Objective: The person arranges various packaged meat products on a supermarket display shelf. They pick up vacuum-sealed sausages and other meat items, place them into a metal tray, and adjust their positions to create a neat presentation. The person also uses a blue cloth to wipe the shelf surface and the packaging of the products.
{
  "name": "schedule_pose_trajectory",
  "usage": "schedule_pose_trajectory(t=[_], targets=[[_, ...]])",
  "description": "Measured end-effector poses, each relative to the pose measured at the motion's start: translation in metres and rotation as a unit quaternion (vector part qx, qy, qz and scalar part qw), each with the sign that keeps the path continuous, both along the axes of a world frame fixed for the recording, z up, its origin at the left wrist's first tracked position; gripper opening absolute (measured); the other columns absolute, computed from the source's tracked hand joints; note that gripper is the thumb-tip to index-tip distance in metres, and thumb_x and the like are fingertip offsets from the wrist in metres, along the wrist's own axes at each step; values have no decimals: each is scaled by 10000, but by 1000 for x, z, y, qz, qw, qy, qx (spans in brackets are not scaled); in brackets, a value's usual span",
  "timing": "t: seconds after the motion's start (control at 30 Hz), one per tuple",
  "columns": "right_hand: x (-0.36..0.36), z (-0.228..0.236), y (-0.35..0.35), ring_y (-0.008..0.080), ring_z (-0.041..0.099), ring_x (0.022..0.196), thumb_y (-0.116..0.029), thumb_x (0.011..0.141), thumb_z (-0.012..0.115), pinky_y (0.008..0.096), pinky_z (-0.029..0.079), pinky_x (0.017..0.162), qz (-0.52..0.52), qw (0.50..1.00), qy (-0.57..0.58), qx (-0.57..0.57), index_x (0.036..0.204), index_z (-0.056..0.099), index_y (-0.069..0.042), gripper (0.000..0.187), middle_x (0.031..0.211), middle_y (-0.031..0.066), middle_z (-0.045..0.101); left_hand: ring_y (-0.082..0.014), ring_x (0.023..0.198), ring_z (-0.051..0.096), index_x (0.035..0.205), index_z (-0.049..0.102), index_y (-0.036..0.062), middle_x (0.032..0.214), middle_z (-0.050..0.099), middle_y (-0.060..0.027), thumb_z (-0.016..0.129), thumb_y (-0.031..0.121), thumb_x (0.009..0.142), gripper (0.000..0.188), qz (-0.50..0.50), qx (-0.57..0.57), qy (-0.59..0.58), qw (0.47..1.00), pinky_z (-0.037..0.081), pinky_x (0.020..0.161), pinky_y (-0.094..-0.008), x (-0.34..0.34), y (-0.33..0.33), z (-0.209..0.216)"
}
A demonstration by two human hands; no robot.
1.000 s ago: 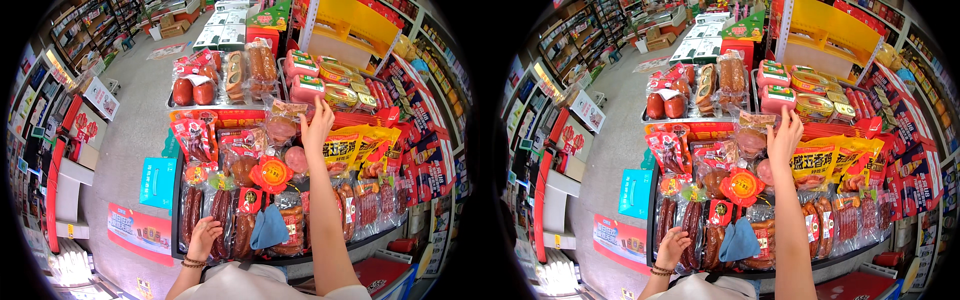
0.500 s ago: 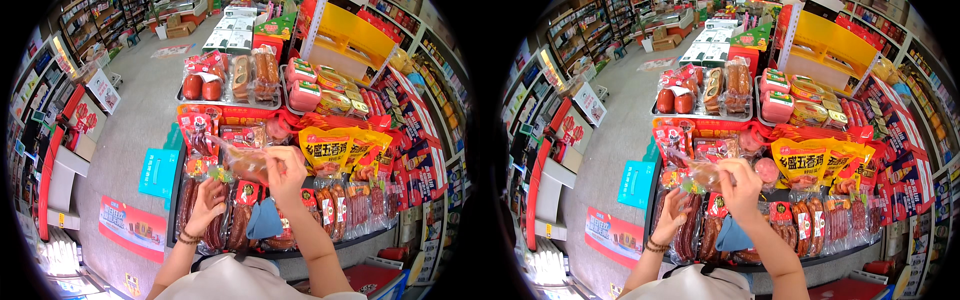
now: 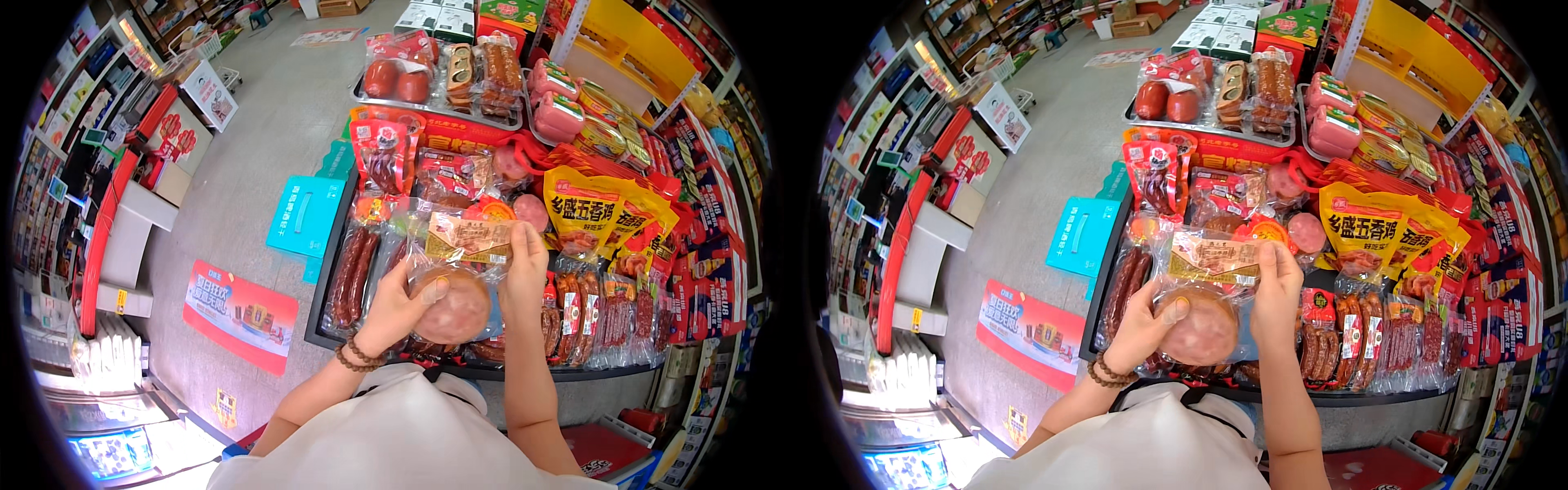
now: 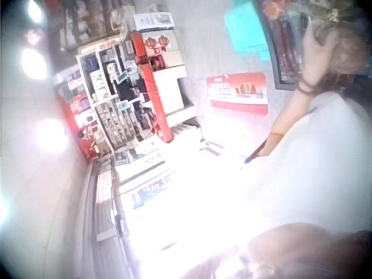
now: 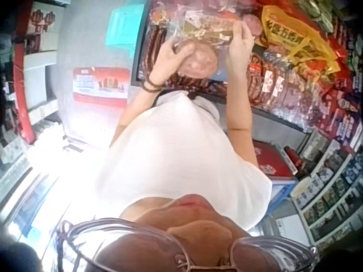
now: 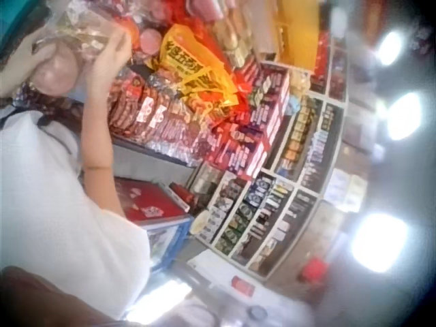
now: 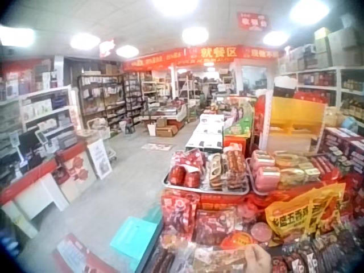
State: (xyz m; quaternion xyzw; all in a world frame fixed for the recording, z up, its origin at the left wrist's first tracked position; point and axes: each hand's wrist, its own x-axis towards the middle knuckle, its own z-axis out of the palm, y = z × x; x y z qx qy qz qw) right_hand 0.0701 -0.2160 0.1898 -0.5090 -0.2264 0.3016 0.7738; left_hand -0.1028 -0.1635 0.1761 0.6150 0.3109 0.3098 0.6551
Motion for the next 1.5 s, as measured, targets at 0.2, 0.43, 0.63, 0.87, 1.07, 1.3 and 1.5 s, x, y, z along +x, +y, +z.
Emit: schedule_pose_trajectory(t=[0.2,0.43,0.63,0.87,1.07,1.3,1.5], targets=[[-7,19,-1,11,439,662,-217,970,508,176,335,574,47,999,-8,-11,929,617,-27,223,763,-49,540,-142,992,567,1143,549,-22,1035,628,-105,683,393,843,529,8,-29,-16,999,456,872,-307,-12,-5,6],[-12,28,-4,-9,324,595,-237,968,507,179,200,505,46,998,-26,-36,940,643,-31,248,694,-86,466,-140,993,561,1143,547,-21,1052,617,-96,676,358,855,493,9,-45,-37,998,451,875,-300,-18,-7,8],[-23,21,-6,9,407,648,-245,969,493,181,292,548,36,994,-61,-80,994,621,-19,261,797,-48,569,-143,992,551,1135,544,-25,1035,616,-100,649,311,879,436,23,-58,-46,997,446,873,-298,-25,-12,-7],[-46,-24,-60,160,545,1017,-94,901,566,287,436,889,7,991,62,-120,1214,485,1,337,1102,81,566,-128,905,583,1107,555,16,965,638,-104,652,296,873,378,-27,-56,23,998,475,802,-302,-29,-33,-24],[-95,-39,-103,184,517,1101,-99,823,637,315,412,947,85,977,-8,-194,1257,429,20,496,1179,104,534,-154,899,598,1134,530,12,965,637,-120,634,324,887,411,-44,-62,-3,997,476,805,-309,-56,-35,-36],[-175,-48,-98,204,513,1101,-100,775,675,334,414,945,8,969,-58,-241,1260,421,37,565,1185,126,525,-100,941,520,1184,510,9,1052,596,-69,601,308,917,411,-78,-50,4,996,442,831,-271,-101,-26,-35],[-222,-58,-111,210,516,1084,-175,808,663,329,416,935,-67,964,-125,-225,1262,413,49,564,1188,137,514,-95,918,533,1188,509,-11,1011,603,-62,614,254,908,400,-157,-163,-134,965,457,824,-269,-132,-20,-44]])
